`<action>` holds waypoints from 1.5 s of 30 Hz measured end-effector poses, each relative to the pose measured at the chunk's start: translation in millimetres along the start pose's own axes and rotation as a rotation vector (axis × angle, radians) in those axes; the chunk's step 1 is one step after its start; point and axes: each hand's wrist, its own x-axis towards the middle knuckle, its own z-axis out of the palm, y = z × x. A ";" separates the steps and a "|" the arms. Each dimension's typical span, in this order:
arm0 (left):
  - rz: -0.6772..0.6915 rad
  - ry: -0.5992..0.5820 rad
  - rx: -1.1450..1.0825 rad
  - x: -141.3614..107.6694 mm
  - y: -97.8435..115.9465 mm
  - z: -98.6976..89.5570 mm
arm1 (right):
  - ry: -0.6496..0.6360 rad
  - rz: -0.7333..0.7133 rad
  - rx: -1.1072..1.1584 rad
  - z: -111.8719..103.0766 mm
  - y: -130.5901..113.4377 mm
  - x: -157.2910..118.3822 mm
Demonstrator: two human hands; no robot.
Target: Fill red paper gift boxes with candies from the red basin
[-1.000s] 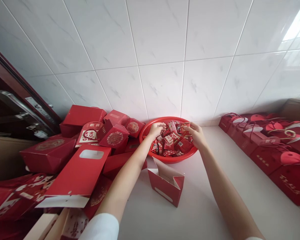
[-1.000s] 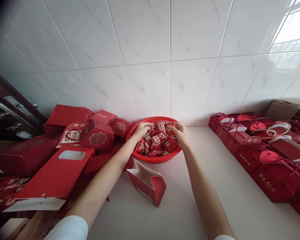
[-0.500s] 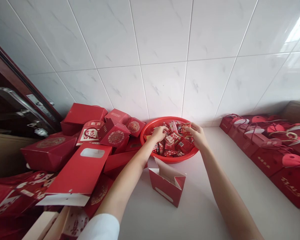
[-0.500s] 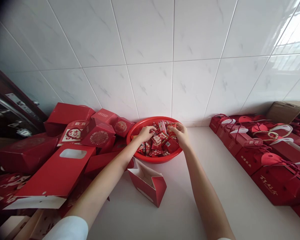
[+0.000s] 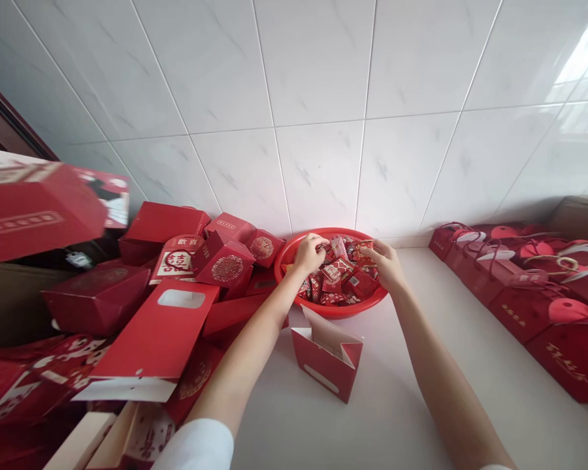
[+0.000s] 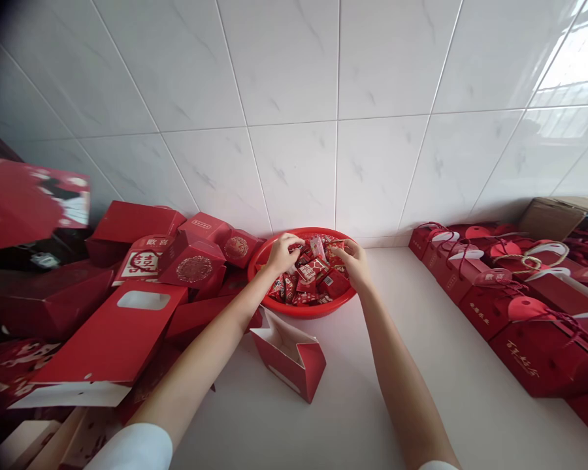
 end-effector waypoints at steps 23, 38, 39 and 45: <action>0.153 -0.399 0.152 -13.9 18.2 -1.8 | -0.032 -0.009 -0.008 -1.6 1.1 -0.9; -0.073 -0.287 0.215 -8.8 2.7 -1.1 | -0.026 -0.007 -0.040 -1.6 1.8 -0.6; -0.089 -0.281 0.211 -8.4 2.6 -1.3 | -0.028 -0.010 -0.045 -1.6 1.9 -0.7; -0.177 -0.230 0.170 -8.5 4.2 -1.8 | -0.025 0.000 -0.029 -0.4 -0.1 -1.8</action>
